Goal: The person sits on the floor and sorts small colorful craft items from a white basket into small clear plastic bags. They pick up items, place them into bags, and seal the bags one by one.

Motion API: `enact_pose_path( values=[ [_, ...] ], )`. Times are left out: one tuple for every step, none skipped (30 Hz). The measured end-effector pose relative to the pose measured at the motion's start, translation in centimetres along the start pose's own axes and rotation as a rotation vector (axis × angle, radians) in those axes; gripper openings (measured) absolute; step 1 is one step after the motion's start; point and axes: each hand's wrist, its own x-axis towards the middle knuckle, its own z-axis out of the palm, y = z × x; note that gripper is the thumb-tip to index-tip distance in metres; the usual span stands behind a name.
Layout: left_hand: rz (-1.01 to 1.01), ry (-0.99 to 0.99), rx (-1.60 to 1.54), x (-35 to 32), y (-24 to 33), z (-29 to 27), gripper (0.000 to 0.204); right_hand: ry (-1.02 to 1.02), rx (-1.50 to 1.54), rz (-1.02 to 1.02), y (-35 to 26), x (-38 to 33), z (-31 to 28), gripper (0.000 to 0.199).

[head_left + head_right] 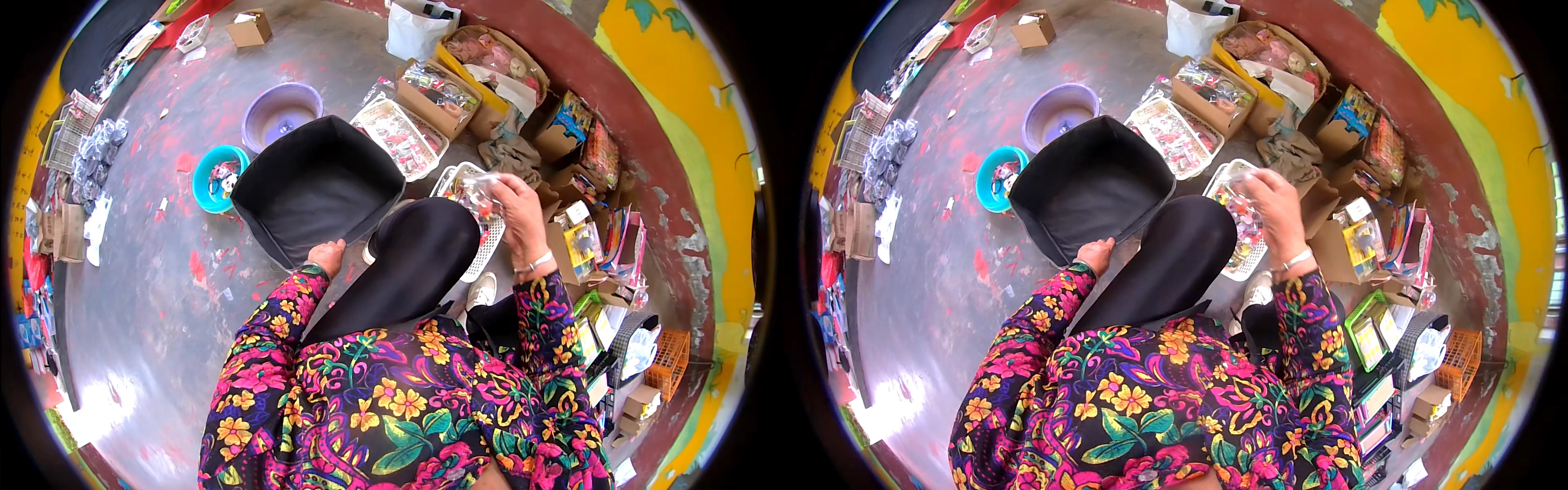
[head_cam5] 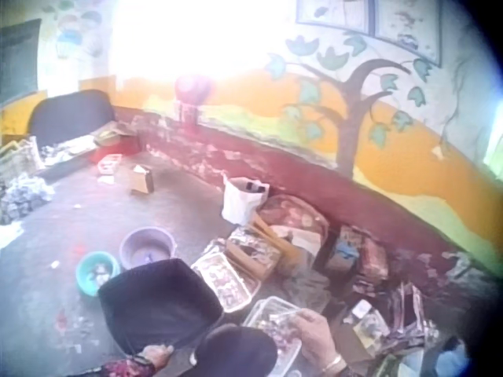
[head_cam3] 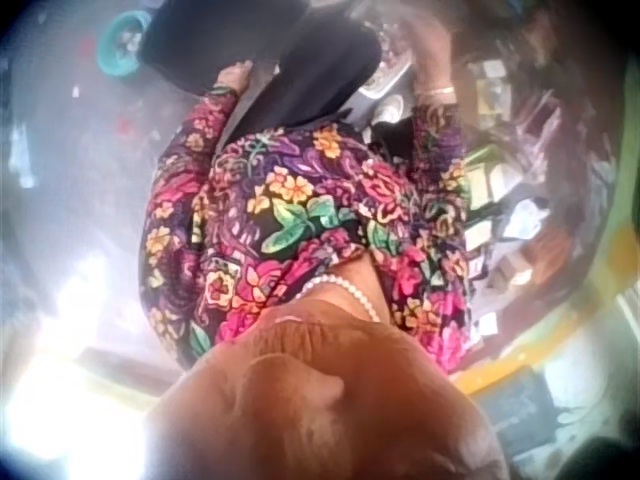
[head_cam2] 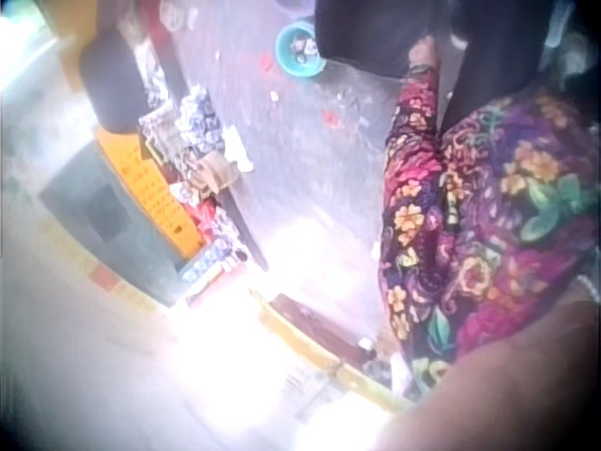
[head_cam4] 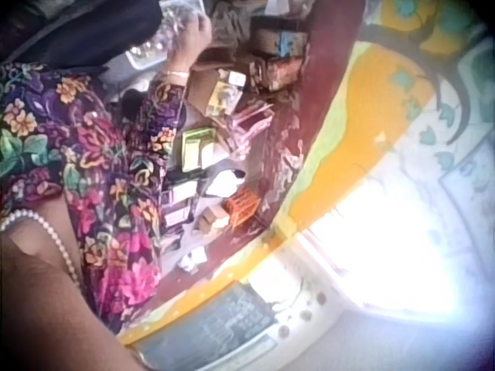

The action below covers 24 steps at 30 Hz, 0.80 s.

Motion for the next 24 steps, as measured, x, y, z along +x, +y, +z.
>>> enact_pose_path(
  values=[
    [-0.026, -0.016, -0.005, -0.1, 0.2, -0.1, 0.017, -0.026, -0.029, -0.034, -0.3, 0.8, 1.0, 0.015],
    [-0.047, -0.03, -0.017, -0.1, 0.2, -0.3, 0.015, -0.052, -0.058, -0.068, -1.0, 1.6, 2.2, 0.015],
    [-0.073, -0.047, -0.026, -0.5, 0.1, -0.5, 0.014, -0.083, -0.082, -0.099, -1.7, 2.2, 3.6, 0.015],
    [-0.102, -0.064, -0.036, -0.9, 0.0, -0.8, 0.014, -0.097, -0.057, -0.095, -2.7, 2.4, 5.1, 0.016],
    [-0.108, -0.078, -0.031, -0.8, 0.0, -1.1, 0.014, -0.124, -0.08, -0.135, -2.7, 3.4, 6.0, 0.016],
    [-0.123, -0.096, -0.026, -1.1, -0.1, -1.4, 0.015, -0.158, -0.102, -0.17, -2.7, 4.3, 7.1, 0.017],
    [-0.138, -0.114, -0.021, -1.4, -0.2, -1.6, 0.015, -0.215, -0.064, -0.132, -2.6, 4.7, 8.4, 0.017],
    [-0.142, -0.12, -0.006, -1.9, -0.4, -1.7, 0.016, -0.275, -0.023, -0.09, -2.6, 5.1, 9.7, 0.017],
    [-0.134, -0.12, 0.009, -2.0, -0.5, -1.8, 0.016, -0.326, -0.011, -0.032, -1.4, 6.6, 10.3, 0.021],
    [-0.125, -0.12, 0.024, -2.0, -0.5, -2.1, 0.016, -0.291, -0.06, 0.012, -0.5, 7.3, 9.7, 0.024],
    [-0.133, -0.127, 0.012, -2.4, -0.3, -2.2, 0.016, -0.264, -0.11, 0.064, -0.2, 7.3, 9.9, 0.027],
    [-0.139, -0.134, 0.0, -2.7, -0.1, -2.5, 0.016, -0.234, -0.161, 0.115, 0.0, 7.2, 10.0, 0.03],
    [-0.143, -0.14, -0.011, -3.0, 0.1, -2.9, 0.016, -0.265, -0.137, 0.125, 0.5, 7.4, 9.0, 0.037],
    [-0.132, -0.119, -0.042, -3.2, 0.2, -3.7, 0.016, -0.246, -0.116, 0.132, 1.6, 7.9, 7.3, 0.034],
    [-0.13, -0.102, -0.078, -3.8, 0.3, -4.2, 0.016, -0.235, -0.155, 0.118, 1.7, 7.7, 6.0, 0.032],
    [-0.126, -0.086, -0.114, -4.1, 0.2, -4.4, 0.016, -0.222, -0.194, 0.104, 1.8, 7.1, 4.3, 0.031],
    [-0.142, -0.054, -0.155, -4.2, -0.5, -3.7, 0.016, -0.194, -0.209, 0.122, 2.1, 6.7, 2.4, 0.029],
    [-0.137, -0.011, -0.185, -4.1, -0.7, -3.9, 0.014, -0.16, -0.226, 0.141, 2.4, 6.4, 0.2, 0.028],
    [-0.164, 0.047, -0.212, -3.9, -0.9, -4.5, 0.014, -0.13, -0.233, 0.165, 2.5, 5.7, -1.8, 0.028],
    [-0.191, 0.105, -0.235, -3.7, -1.3, -5.1, 0.016, -0.1, -0.237, 0.19, 2.7, 5.0, -3.8, 0.028],
    [-0.204, 0.228, -0.315, -3.3, -1.8, -5.8, 0.019, -0.047, -0.205, 0.219, 2.7, 4.1, -5.6, 0.026],
    [-0.242, 0.329, -0.429, -2.3, -2.5, -6.2, 0.018, 0.009, -0.176, 0.244, 2.6, 3.4, -7.3, 0.025],
    [-0.237, 0.506, -0.543, -1.5, -2.6, -8.1, 0.017, 0.053, -0.141, 0.26, 3.0, 2.9, -9.4, 0.024],
    [-0.252, 0.579, -0.702, -0.4, -2.7, -10.1, 0.016, 0.101, -0.106, 0.276, 3.3, 2.3, -11.0, 0.024]
  ],
)
